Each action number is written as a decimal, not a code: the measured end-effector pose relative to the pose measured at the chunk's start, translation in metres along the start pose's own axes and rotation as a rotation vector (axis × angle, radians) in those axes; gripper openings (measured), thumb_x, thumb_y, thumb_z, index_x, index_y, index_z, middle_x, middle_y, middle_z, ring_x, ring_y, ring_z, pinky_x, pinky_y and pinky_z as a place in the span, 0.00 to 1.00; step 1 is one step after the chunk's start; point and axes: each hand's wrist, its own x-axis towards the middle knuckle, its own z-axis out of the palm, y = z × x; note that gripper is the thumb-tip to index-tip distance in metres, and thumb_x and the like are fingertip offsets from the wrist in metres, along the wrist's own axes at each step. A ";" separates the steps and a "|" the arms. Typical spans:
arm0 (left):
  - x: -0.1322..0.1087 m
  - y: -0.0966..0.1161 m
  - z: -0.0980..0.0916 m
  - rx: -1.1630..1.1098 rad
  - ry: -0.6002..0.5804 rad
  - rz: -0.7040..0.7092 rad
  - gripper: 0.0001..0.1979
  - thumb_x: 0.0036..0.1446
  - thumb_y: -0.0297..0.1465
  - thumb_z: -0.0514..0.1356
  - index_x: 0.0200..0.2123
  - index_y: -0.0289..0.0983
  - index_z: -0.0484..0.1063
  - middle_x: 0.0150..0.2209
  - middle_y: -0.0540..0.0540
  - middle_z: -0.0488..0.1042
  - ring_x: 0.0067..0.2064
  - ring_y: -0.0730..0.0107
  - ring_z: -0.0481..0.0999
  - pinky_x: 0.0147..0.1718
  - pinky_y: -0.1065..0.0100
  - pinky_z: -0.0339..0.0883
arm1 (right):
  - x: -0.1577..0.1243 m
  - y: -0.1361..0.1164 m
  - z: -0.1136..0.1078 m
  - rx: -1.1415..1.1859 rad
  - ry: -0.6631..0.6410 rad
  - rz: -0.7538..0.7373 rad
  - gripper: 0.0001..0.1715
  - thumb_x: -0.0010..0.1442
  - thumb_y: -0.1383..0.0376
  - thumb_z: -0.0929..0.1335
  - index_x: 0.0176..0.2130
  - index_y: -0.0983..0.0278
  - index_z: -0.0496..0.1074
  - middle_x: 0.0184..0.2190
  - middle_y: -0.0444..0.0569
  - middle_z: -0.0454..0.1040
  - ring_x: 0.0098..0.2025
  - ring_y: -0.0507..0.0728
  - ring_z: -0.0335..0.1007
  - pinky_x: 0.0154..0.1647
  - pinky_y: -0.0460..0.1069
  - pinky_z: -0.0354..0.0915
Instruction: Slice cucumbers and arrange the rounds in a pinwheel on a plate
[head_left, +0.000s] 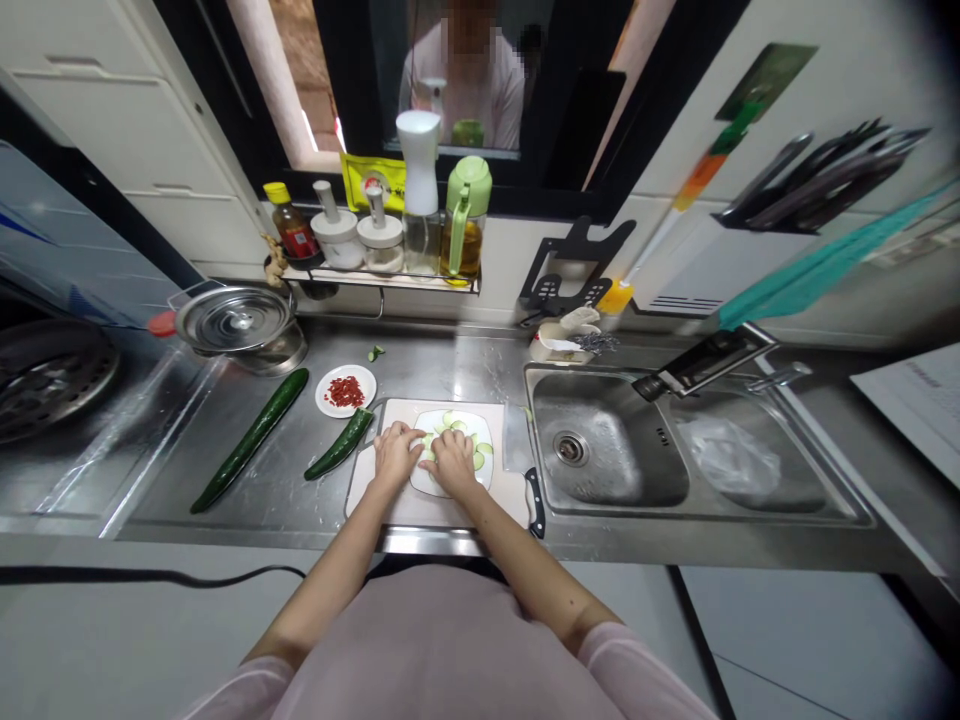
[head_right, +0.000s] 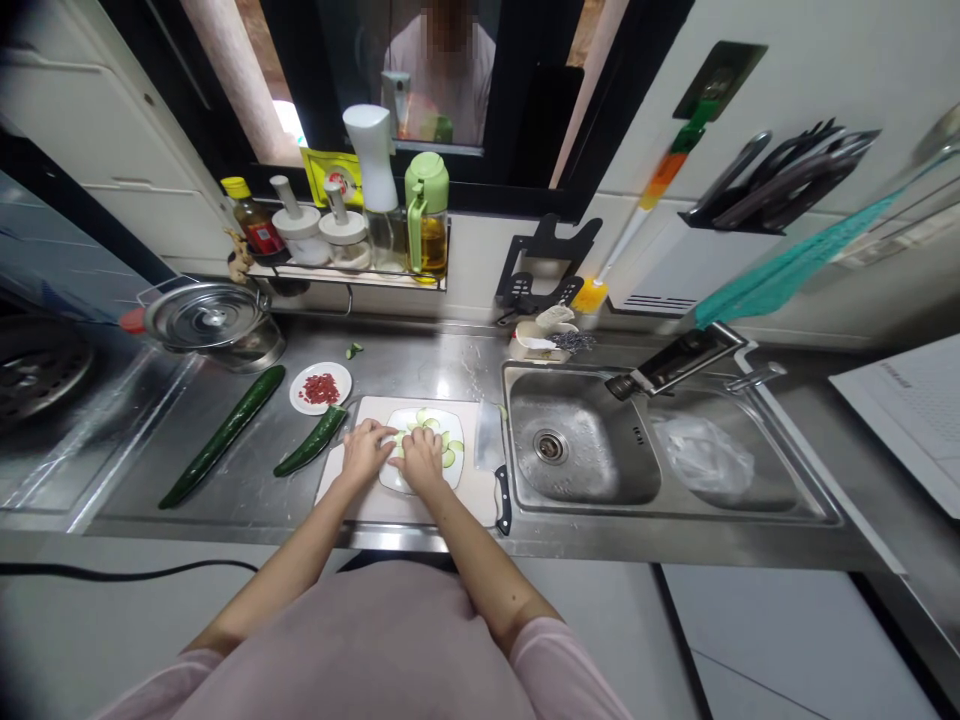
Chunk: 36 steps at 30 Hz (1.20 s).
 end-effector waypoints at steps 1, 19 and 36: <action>0.000 0.000 0.000 0.000 -0.001 0.000 0.13 0.56 0.33 0.61 0.45 0.47 0.78 0.45 0.44 0.69 0.48 0.58 0.68 0.49 0.58 0.54 | 0.000 -0.001 0.000 -0.001 0.002 0.006 0.23 0.61 0.48 0.66 0.44 0.64 0.73 0.44 0.55 0.68 0.50 0.63 0.56 0.51 0.56 0.52; 0.000 -0.002 0.003 -0.005 -0.002 -0.002 0.12 0.57 0.35 0.60 0.45 0.48 0.78 0.43 0.45 0.69 0.48 0.60 0.69 0.50 0.58 0.55 | -0.006 0.005 -0.008 0.016 -0.034 -0.068 0.17 0.55 0.56 0.71 0.43 0.62 0.74 0.50 0.54 0.66 0.54 0.64 0.53 0.53 0.57 0.50; -0.002 -0.001 -0.001 0.070 -0.039 0.081 0.15 0.59 0.37 0.56 0.48 0.51 0.77 0.45 0.44 0.68 0.48 0.58 0.67 0.48 0.56 0.53 | -0.003 0.002 -0.001 0.015 0.026 -0.015 0.20 0.54 0.52 0.72 0.42 0.61 0.74 0.49 0.55 0.66 0.54 0.64 0.54 0.52 0.58 0.53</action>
